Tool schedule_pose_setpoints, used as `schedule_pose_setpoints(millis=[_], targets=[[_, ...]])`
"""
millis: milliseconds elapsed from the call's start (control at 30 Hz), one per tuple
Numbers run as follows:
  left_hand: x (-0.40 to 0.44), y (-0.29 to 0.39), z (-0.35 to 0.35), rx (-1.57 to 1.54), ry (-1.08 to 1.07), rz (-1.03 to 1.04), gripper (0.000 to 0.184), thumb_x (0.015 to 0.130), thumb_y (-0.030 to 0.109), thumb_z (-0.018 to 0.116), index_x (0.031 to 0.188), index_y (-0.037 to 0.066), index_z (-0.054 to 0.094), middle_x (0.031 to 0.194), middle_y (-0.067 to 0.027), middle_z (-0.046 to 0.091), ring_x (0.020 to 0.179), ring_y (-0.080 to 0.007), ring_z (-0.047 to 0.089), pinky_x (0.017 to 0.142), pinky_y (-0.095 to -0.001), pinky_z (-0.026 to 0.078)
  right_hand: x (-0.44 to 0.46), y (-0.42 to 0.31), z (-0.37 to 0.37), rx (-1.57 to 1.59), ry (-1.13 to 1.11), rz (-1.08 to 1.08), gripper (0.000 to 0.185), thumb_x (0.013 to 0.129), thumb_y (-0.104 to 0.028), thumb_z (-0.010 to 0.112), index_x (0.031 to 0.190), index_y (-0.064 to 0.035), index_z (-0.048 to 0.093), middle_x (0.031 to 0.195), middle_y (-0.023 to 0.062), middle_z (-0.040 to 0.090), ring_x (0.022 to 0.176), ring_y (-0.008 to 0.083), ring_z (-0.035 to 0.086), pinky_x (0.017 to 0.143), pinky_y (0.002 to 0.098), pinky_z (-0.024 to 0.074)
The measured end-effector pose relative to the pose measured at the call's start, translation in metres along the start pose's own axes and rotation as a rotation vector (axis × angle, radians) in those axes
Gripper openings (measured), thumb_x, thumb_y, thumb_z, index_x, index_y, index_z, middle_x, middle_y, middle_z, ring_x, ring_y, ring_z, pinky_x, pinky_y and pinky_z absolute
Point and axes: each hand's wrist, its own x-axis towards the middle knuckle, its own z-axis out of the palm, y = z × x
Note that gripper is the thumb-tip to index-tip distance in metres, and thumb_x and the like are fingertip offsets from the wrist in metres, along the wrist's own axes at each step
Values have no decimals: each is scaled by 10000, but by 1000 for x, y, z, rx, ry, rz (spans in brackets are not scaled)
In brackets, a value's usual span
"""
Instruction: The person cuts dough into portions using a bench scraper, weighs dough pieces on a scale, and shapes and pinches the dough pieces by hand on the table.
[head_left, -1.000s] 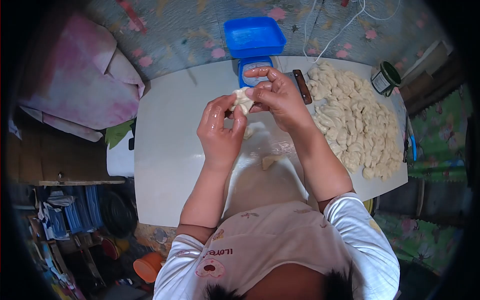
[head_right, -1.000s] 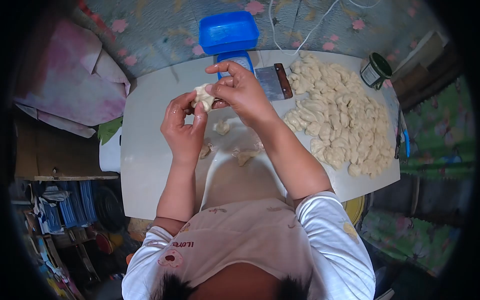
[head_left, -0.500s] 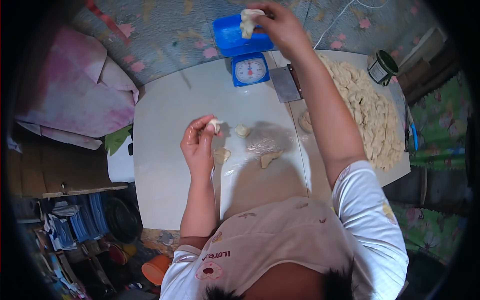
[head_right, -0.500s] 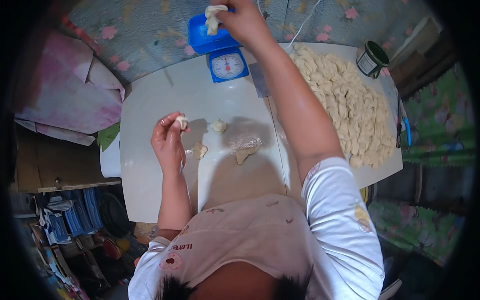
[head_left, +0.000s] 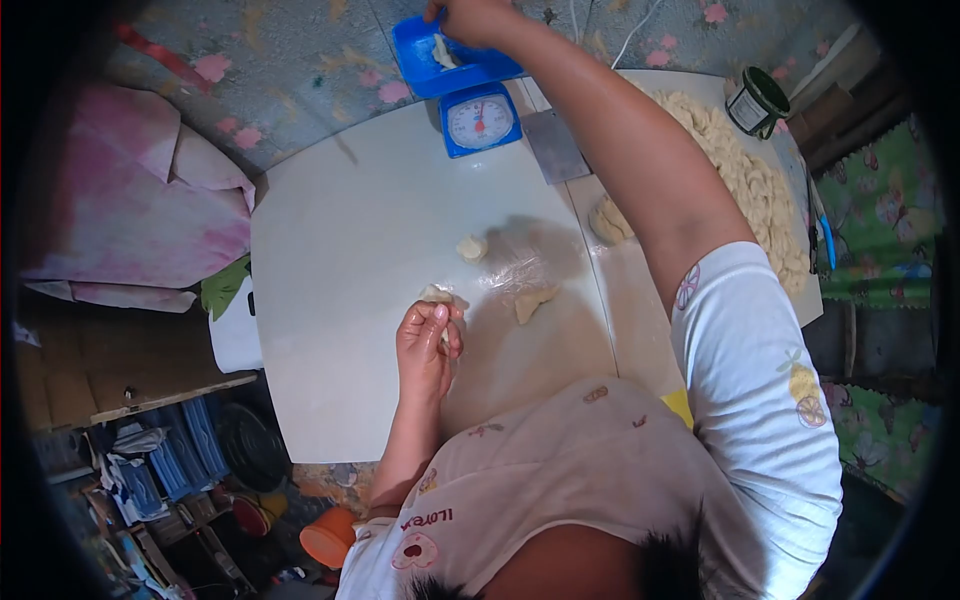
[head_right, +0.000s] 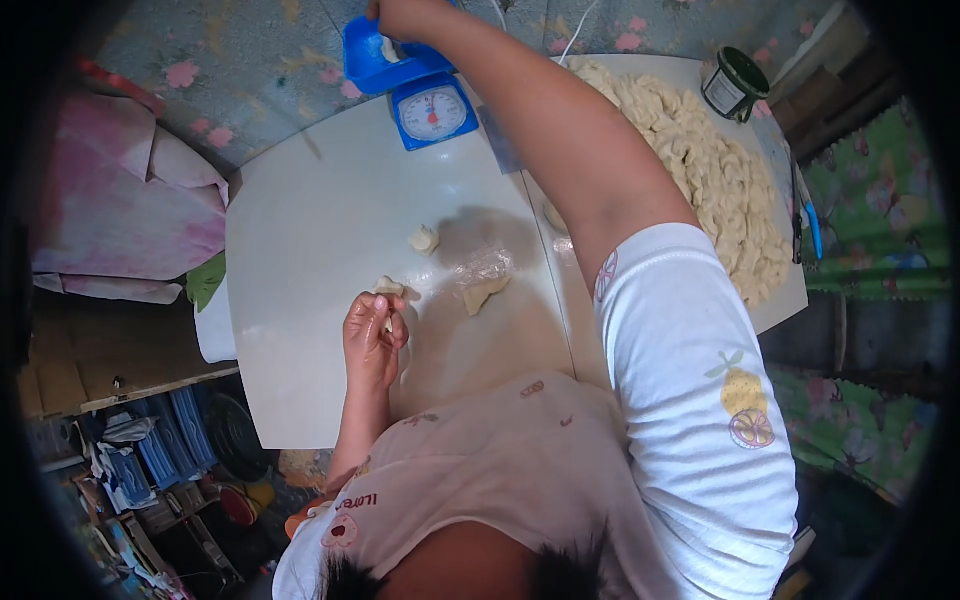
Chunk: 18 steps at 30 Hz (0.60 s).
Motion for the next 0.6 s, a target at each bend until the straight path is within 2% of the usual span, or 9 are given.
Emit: schedule_pose_setpoints(millis=[133, 200, 533, 600], targets=[[-4, -2, 0, -12, -5, -29, 151, 926, 184, 541, 829, 77, 496, 772, -51, 564, 522, -99, 448, 446, -220, 341, 3, -5, -7, -73, -1, 11, 233, 724, -115, 582, 922, -89, 703, 879, 192, 667, 841, 320, 657, 753, 397, 505], [-5, -4, -1, -14, -7, -25, 148, 926, 183, 539, 832, 76, 497, 773, -50, 564, 523, -100, 444, 450, -224, 341, 3, -3, -10, -33, 37, -54, 226, 717, -122, 589, 909, -86, 703, 876, 188, 669, 830, 319, 657, 743, 394, 504], [-3, -7, -2, 17, -1, 9, 134, 923, 179, 540, 847, 74, 508, 784, -51, 564, 546, -106, 453, 481, -231, 359, 16, 2, -7, -10, 8, -61, 261, 661, -110, 616, 905, -85, 707, 874, 185, 670, 822, 312, 657, 752, 387, 504], [-3, -7, -4, 19, 1, 14, 132, 923, 178, 541, 849, 73, 509, 786, -54, 565, 546, -106, 455, 482, -231, 361, 19, -1, -6, -198, -117, -137, 266, 654, -149, 640, 903, -86, 711, 870, 178, 673, 826, 304, 658, 748, 394, 508]])
